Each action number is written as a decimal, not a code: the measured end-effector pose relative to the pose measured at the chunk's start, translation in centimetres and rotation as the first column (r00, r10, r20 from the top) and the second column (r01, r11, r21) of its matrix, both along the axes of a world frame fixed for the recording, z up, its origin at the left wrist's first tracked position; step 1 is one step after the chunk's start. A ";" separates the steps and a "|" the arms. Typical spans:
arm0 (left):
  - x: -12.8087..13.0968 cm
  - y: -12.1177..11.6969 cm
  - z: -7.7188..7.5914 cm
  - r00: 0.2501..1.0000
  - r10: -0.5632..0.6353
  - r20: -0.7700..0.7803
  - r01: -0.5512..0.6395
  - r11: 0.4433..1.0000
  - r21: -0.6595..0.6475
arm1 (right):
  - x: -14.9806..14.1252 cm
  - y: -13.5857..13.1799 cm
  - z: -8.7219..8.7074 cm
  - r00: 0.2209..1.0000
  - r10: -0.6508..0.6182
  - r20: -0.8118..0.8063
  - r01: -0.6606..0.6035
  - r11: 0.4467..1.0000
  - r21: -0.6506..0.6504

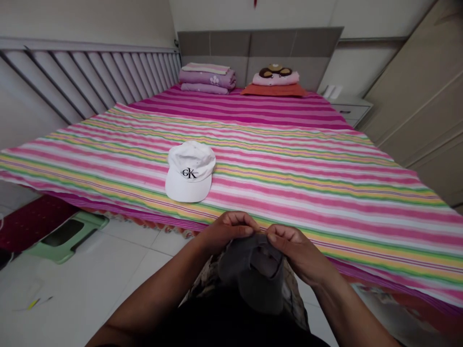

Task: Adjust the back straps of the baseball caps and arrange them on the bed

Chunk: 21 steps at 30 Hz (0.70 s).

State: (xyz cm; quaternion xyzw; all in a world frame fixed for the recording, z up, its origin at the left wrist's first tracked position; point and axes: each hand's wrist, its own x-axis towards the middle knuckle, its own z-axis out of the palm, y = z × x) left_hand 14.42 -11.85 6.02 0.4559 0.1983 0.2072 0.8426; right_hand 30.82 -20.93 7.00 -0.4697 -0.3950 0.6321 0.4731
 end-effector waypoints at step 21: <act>-0.7 0.1 -0.4 0.999 -0.051 -0.007 0.051 0.999 -0.012 | -1.2 -0.1 -0.3 0.995 -0.047 -0.092 0.044 0.998 -0.036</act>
